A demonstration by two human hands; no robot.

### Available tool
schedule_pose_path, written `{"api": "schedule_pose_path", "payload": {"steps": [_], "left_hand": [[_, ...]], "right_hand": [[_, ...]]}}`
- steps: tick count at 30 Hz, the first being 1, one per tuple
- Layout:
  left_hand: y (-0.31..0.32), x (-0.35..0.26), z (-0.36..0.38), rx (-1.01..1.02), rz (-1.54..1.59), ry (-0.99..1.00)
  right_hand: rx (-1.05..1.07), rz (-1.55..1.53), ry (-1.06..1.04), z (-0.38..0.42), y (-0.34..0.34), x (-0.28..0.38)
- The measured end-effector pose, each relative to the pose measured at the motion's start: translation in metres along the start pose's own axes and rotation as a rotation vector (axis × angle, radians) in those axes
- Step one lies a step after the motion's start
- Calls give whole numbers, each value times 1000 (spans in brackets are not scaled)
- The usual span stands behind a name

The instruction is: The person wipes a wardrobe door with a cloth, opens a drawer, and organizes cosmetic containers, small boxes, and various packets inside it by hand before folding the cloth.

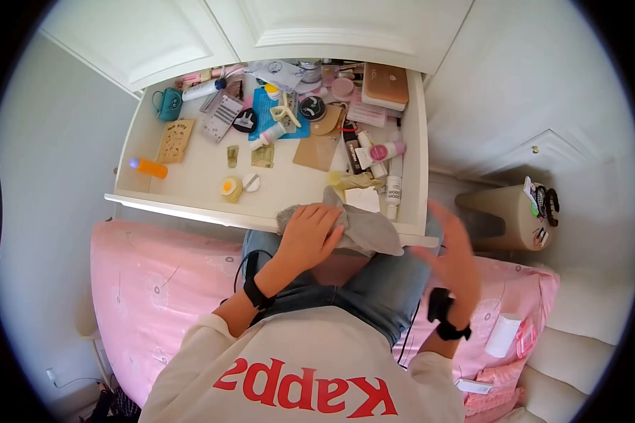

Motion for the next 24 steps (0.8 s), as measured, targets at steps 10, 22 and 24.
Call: {"api": "schedule_pose_path", "payload": {"steps": [10,22,24], "left_hand": [[-82,88,71,-6,-133,-153],[-91,166,121,-614,-399,-145],[-90,162,119,-635,-355,-192]], "right_hand": [[166,417,-523,-71,227,127],[335,108,-446,-110,284,180],[303,71,-443,-110,287,177]]}}
Point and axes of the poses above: each hand's wrist, its own z-axis away from the middle knuckle, its own y-axis out of the palm, x = y × z, the point moved 8 cm from there along -z, towards the middle knuckle, and after that the axes turned 2 degrees about x, right-handed, at the moved point
